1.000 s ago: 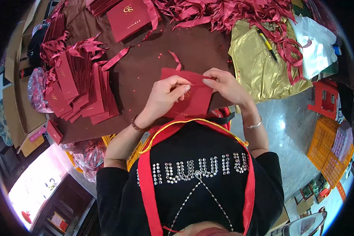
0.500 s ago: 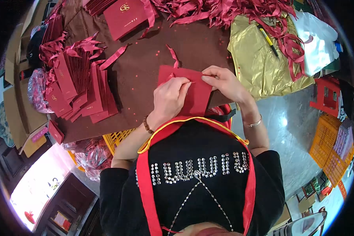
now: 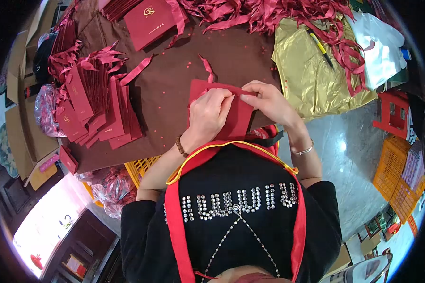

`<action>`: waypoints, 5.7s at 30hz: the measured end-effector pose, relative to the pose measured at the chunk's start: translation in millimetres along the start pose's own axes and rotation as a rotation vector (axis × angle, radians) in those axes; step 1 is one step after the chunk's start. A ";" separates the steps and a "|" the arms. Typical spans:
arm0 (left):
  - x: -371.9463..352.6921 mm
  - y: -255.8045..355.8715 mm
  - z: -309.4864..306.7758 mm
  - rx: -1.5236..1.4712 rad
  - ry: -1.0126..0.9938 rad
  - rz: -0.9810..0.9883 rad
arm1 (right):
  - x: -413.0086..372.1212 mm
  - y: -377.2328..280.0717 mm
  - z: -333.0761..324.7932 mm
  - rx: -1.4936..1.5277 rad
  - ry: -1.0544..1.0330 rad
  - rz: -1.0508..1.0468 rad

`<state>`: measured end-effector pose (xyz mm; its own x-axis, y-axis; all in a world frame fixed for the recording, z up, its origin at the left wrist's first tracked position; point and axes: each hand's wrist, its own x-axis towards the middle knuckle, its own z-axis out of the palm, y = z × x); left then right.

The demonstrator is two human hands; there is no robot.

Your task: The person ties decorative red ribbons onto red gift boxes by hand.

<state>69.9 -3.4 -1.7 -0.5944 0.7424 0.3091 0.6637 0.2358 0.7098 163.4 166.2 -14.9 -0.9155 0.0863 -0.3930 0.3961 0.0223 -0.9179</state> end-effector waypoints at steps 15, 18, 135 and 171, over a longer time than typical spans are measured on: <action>-11.1 -4.6 -3.3 -0.030 -0.043 -0.067 | -4.7 2.9 10.3 -0.113 0.125 -0.070; -11.7 -3.0 -4.3 0.002 -0.064 -0.073 | -5.8 -3.9 10.2 -0.162 0.144 -0.071; 9.3 -25.4 -40.0 -1.383 -0.043 -0.860 | 21.1 0.5 16.0 0.994 0.370 -0.293; 91.1 -32.0 -121.0 -1.179 -0.173 -0.534 | 20.3 -9.2 20.1 -0.759 0.479 -0.562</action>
<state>-60.4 -19.1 80.4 -0.5350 0.8200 -0.2036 -0.4819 -0.0983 0.8707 139.8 147.8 -15.5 -0.9232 0.2505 0.2915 0.0161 0.7831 -0.6217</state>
